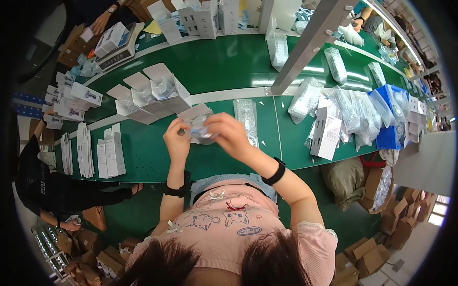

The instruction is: The person packages electronic devices by hand, placing small plastic bags and bubble-wrapped items into boxes. They fold the box flaps closed, set the filled boxes aside, and place instruction manuals into new boxes.

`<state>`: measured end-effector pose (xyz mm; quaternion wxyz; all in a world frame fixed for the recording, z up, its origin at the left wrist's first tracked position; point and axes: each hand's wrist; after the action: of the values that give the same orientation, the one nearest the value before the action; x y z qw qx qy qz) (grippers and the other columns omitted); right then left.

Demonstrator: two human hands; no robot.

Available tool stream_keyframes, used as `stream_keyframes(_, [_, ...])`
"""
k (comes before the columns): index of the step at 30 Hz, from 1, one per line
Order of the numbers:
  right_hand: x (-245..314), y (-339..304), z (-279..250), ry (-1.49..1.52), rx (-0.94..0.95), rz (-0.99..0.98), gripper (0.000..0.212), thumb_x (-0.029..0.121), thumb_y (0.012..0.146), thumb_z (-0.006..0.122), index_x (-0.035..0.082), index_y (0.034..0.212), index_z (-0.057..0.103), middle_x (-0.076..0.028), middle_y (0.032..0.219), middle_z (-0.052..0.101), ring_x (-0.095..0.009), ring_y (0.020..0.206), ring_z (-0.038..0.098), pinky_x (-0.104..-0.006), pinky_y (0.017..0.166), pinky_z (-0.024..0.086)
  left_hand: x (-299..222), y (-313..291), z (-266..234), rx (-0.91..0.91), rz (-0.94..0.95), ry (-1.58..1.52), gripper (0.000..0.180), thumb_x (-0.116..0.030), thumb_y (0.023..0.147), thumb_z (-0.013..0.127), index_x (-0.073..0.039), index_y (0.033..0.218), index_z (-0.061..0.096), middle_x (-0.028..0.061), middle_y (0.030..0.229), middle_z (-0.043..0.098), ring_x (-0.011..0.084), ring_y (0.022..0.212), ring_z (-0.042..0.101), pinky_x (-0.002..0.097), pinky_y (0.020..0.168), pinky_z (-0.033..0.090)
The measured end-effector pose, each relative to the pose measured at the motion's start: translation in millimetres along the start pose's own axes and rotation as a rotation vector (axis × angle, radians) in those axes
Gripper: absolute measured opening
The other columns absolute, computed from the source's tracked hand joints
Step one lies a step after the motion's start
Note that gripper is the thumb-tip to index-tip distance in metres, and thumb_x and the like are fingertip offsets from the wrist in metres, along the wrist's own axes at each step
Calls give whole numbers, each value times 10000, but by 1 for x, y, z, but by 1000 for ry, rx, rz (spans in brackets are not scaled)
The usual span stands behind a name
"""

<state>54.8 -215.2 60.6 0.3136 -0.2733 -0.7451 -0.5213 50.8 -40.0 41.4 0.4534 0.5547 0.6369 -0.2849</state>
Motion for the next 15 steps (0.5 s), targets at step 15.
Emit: stream_keyframes(15, [-9, -16, 22, -696, 643, 55, 300, 245, 668, 666, 123, 926, 574, -3, 960, 520, -210, 968, 458, -521, 932, 265, 20, 3, 0, 46, -73, -182, 92, 40, 655, 635, 51, 680, 547, 118, 1011, 566, 135, 824, 559, 236, 611, 458])
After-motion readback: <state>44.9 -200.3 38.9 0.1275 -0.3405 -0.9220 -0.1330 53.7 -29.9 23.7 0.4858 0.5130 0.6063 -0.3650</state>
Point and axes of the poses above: each hand's wrist, its own y-axis towards the middle knuckle, its own z-axis out of the palm, x = y × z
